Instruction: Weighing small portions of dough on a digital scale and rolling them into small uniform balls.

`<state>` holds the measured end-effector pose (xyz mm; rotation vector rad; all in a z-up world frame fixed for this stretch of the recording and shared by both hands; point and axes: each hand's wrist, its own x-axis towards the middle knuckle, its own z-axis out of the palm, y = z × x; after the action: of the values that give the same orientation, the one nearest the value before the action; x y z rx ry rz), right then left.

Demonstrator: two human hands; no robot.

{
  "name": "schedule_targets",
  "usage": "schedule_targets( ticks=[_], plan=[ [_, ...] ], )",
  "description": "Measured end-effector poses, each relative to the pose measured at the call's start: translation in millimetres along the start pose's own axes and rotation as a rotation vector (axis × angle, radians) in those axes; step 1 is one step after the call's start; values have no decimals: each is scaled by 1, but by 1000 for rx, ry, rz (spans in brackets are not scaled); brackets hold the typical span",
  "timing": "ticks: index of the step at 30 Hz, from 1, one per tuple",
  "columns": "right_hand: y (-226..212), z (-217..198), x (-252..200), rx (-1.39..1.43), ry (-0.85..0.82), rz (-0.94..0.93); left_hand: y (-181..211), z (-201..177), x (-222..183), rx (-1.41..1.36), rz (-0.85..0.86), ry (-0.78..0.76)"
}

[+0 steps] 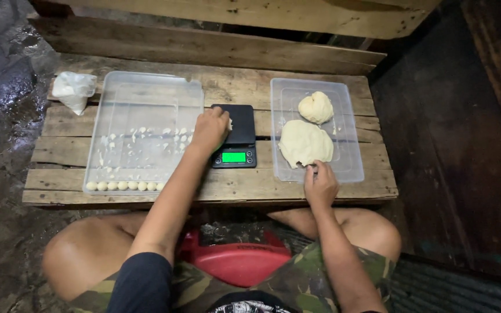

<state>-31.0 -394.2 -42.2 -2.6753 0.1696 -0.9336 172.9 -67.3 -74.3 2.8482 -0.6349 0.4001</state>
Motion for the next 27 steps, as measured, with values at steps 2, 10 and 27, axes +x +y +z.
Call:
schedule_targets(
  ticks=[2, 10, 27],
  plan=[
    [-2, -3, 2, 1, -4, 1, -3, -4, 3, -3, -22, -1],
    [-2, -6, 4, 69, 47, -101, 22, -33, -9, 88, 54, 285],
    [-218, -115, -1, 946, 79, -329, 212, -75, -238, -1622, -540, -79]
  ],
)
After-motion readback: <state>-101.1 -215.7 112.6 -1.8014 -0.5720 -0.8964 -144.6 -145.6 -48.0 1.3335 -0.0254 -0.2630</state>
